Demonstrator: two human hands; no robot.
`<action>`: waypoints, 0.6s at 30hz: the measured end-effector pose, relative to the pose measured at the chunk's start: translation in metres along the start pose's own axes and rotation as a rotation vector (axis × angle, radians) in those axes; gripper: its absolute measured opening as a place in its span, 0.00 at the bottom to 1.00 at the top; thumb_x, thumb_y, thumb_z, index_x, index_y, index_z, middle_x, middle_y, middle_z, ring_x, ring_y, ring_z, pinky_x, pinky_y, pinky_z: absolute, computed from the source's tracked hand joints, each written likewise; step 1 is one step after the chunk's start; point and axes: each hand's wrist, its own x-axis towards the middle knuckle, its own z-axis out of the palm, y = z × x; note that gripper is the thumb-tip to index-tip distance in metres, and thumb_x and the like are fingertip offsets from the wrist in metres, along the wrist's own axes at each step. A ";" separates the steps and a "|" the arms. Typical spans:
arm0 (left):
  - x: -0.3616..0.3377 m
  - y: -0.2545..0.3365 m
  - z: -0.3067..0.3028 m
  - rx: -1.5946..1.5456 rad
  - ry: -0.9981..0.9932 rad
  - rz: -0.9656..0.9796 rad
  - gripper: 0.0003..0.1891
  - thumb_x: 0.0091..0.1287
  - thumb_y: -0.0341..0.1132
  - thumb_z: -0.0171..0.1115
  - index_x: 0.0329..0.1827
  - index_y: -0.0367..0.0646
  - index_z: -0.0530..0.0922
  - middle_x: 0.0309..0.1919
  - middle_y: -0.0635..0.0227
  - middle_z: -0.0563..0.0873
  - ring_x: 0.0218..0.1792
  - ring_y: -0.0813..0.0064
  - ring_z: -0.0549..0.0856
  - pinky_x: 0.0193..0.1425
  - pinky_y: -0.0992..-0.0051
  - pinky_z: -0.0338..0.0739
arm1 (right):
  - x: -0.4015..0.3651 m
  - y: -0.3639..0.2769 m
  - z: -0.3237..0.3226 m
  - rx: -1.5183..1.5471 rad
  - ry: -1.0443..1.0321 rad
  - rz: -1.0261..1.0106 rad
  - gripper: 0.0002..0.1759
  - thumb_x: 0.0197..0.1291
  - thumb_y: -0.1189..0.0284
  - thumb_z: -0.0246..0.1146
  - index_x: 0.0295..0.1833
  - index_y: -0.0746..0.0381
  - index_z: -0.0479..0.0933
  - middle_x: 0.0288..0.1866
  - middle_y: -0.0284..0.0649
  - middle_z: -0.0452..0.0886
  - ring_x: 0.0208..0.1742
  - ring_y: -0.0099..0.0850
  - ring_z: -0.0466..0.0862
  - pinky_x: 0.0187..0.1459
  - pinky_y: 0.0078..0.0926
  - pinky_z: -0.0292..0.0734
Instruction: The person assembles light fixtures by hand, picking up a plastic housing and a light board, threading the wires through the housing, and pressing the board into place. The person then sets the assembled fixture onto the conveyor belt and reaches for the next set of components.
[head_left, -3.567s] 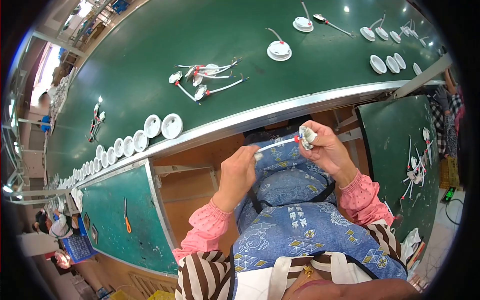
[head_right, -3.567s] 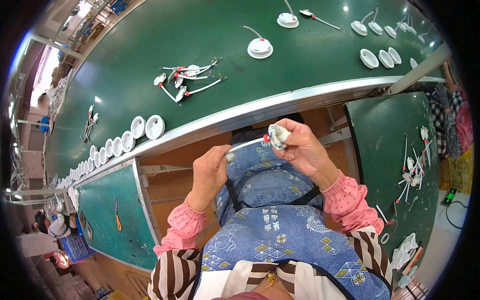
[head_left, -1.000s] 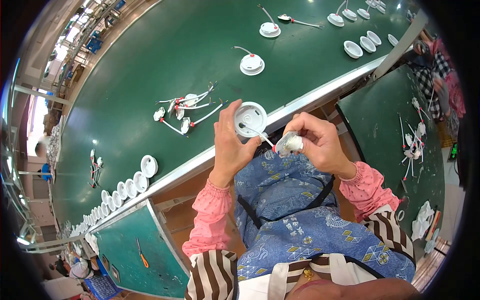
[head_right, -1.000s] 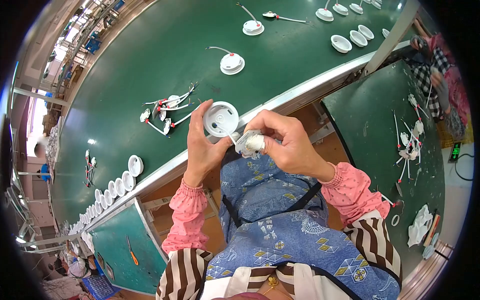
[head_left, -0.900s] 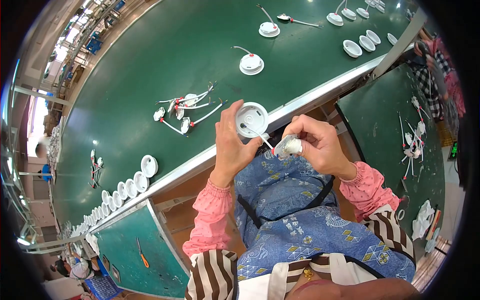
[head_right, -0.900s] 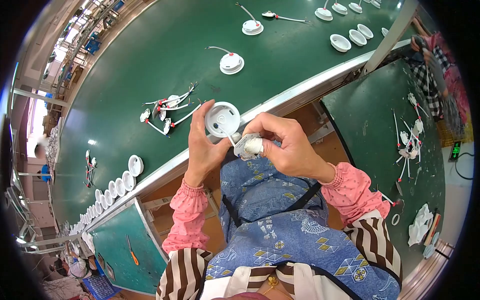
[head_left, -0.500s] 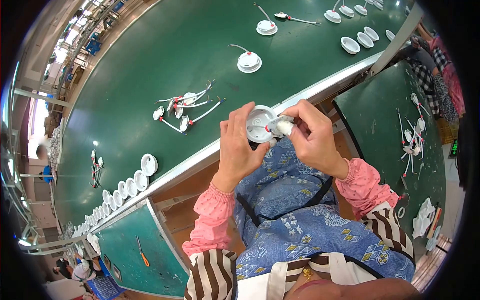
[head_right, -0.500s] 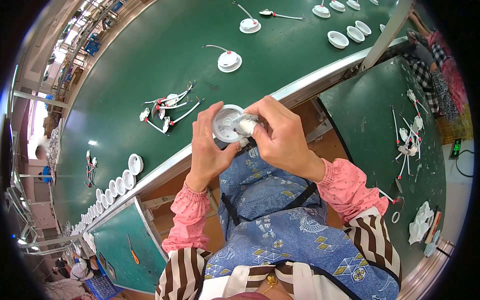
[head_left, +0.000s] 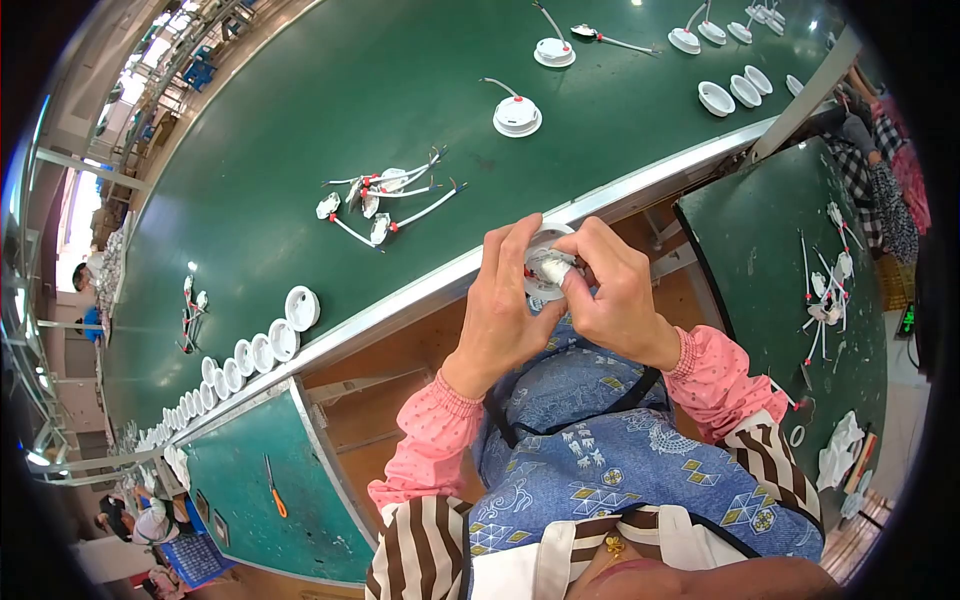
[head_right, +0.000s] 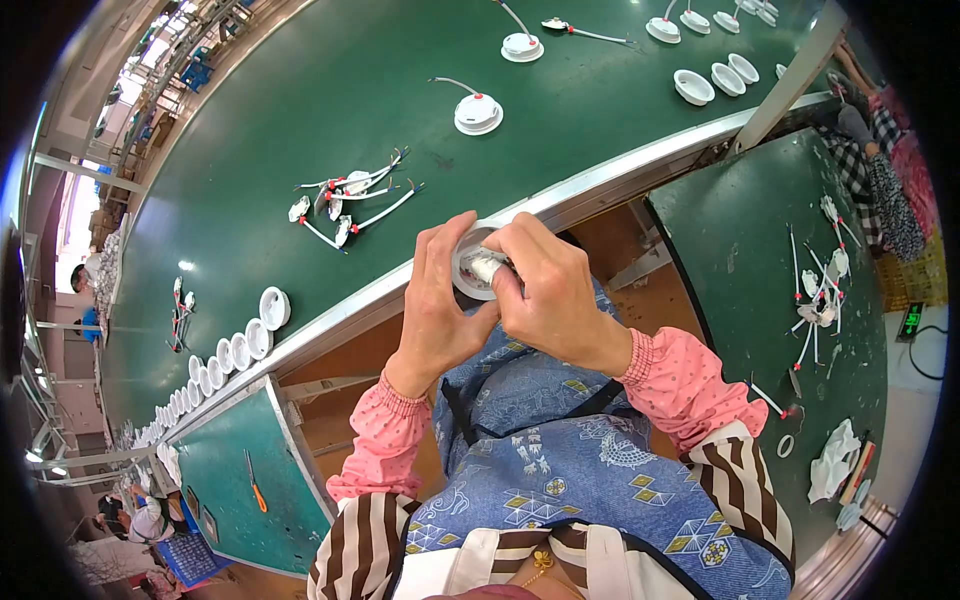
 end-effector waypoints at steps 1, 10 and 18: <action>-0.001 0.001 0.001 -0.005 0.008 0.001 0.43 0.47 0.22 0.73 0.72 0.36 0.69 0.61 0.49 0.78 0.60 0.48 0.79 0.63 0.59 0.77 | -0.001 0.001 0.001 -0.011 0.002 -0.006 0.11 0.51 0.86 0.63 0.42 0.67 0.76 0.37 0.46 0.78 0.33 0.49 0.82 0.33 0.41 0.77; -0.009 -0.002 0.008 0.011 0.032 0.034 0.43 0.48 0.21 0.72 0.73 0.36 0.68 0.60 0.49 0.77 0.60 0.47 0.79 0.61 0.59 0.79 | -0.009 0.003 0.006 -0.045 -0.002 -0.033 0.11 0.51 0.85 0.62 0.42 0.66 0.76 0.36 0.46 0.78 0.32 0.49 0.82 0.33 0.44 0.76; -0.016 0.001 -0.003 -0.296 -0.112 -0.184 0.52 0.50 0.17 0.68 0.83 0.39 0.56 0.68 0.56 0.72 0.66 0.60 0.78 0.72 0.61 0.75 | -0.012 0.007 0.006 -0.021 0.012 -0.041 0.11 0.50 0.86 0.62 0.41 0.66 0.75 0.35 0.45 0.77 0.32 0.49 0.82 0.32 0.45 0.76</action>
